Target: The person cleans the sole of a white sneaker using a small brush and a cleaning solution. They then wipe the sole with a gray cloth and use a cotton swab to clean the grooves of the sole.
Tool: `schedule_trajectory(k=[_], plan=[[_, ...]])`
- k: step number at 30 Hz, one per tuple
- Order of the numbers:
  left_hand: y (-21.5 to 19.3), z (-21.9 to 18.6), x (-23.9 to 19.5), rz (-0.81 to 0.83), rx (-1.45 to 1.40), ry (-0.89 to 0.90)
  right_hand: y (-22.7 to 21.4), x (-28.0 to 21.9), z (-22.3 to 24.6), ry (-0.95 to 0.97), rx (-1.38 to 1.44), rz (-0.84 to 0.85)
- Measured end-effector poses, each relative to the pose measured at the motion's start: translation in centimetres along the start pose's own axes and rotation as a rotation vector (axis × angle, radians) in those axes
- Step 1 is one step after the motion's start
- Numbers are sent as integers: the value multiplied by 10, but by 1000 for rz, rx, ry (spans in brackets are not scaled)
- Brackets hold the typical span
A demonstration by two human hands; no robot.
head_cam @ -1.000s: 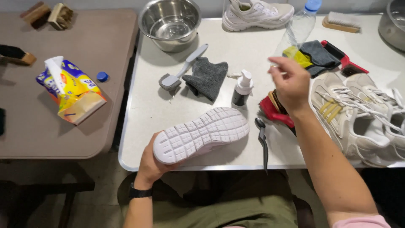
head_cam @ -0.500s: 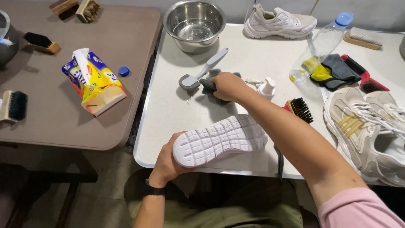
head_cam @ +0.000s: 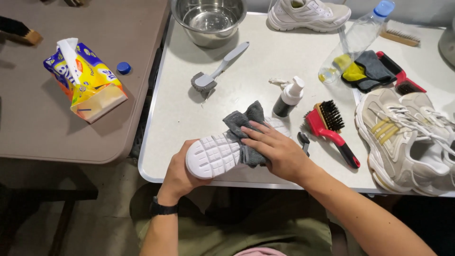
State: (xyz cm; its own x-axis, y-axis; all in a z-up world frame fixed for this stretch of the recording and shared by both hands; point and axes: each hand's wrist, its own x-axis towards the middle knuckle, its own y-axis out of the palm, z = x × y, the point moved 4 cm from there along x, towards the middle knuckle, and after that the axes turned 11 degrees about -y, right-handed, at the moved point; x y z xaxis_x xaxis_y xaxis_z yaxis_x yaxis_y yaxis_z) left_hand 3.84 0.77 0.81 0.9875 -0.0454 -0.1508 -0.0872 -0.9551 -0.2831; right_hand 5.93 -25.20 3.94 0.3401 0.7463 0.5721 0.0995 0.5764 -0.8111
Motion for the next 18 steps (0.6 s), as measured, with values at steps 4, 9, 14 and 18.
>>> schedule_trajectory(k=[4,9,14,18], plan=[[3,-5,-5,1,7,-16,-4,-36,6,24,-91,-3],[1,-6,-4,-11,18,-52,-26,-74,5,338,-221,-13],[3,0,-1,2,-10,-32,-19,-88,-28,667,-80,-74],[2,-1,-4,-24,-5,-23,-4,-59,-26,632,-164,-199]])
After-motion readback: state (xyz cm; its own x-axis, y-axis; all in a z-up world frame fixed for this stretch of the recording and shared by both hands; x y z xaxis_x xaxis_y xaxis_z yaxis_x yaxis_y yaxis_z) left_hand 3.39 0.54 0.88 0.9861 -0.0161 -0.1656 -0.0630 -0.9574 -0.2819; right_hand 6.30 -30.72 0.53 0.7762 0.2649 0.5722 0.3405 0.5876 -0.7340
